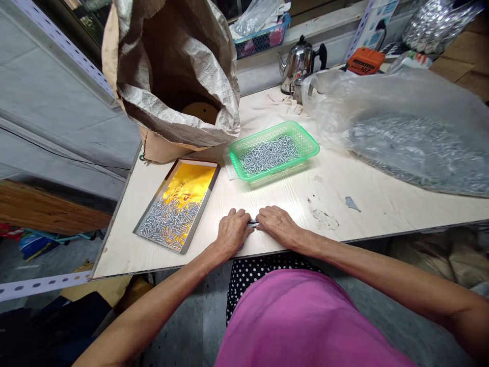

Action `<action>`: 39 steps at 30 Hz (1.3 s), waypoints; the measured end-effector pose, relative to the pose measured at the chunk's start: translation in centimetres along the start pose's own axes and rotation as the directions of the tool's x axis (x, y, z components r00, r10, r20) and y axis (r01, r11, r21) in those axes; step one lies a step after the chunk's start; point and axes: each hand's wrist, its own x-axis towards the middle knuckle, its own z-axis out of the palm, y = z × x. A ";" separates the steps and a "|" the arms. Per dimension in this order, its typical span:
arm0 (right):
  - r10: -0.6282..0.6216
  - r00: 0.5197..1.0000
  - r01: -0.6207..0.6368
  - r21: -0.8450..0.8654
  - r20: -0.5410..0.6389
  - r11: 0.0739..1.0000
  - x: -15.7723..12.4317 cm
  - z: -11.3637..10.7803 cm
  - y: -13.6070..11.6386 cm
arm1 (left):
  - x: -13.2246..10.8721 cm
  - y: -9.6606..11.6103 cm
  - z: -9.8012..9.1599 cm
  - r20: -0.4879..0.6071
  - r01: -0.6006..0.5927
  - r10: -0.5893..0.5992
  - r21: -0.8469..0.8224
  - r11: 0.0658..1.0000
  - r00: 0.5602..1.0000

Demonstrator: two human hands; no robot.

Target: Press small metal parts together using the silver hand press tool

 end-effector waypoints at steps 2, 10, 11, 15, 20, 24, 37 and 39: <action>0.021 1.000 -0.020 0.006 -0.019 1.000 0.4 -0.3 0.5 | 0.0 -0.5 0.0 -0.030 0.010 -0.010 0.000 1.000 0.999; -0.004 1.000 0.004 0.012 0.018 1.000 1.7 -2.0 3.2 | -3.4 1.6 4.1 -0.404 -0.039 -0.008 -0.108 0.993 0.915; 0.013 1.000 -0.013 -0.005 0.007 1.000 1.9 -1.8 3.1 | -3.8 2.3 4.6 -0.412 -0.072 0.014 -0.125 0.989 0.911; 0.019 0.998 -0.024 -0.073 -0.065 0.997 3.4 -0.5 3.1 | -4.5 3.9 5.8 -0.351 -0.156 0.070 -0.222 0.963 0.934; -0.039 0.982 0.024 -0.083 -0.184 0.996 6.1 0.4 4.3 | -4.2 4.0 5.7 -0.320 -0.157 0.047 -0.328 0.932 0.946; -0.040 0.970 0.027 -0.059 -0.240 0.998 5.2 -0.3 3.2 | -5.3 3.0 4.9 -0.362 -0.154 0.016 -0.356 0.922 0.932; -0.030 0.982 0.044 0.069 -0.187 0.997 0.3 3.2 -2.4 | -4.7 -5.1 1.4 0.182 0.530 -0.498 -0.317 0.786 0.848; -0.018 0.975 0.031 0.057 -0.220 0.998 0.3 3.4 -2.1 | -3.8 -5.1 0.8 0.218 0.519 -0.474 -0.258 0.815 0.853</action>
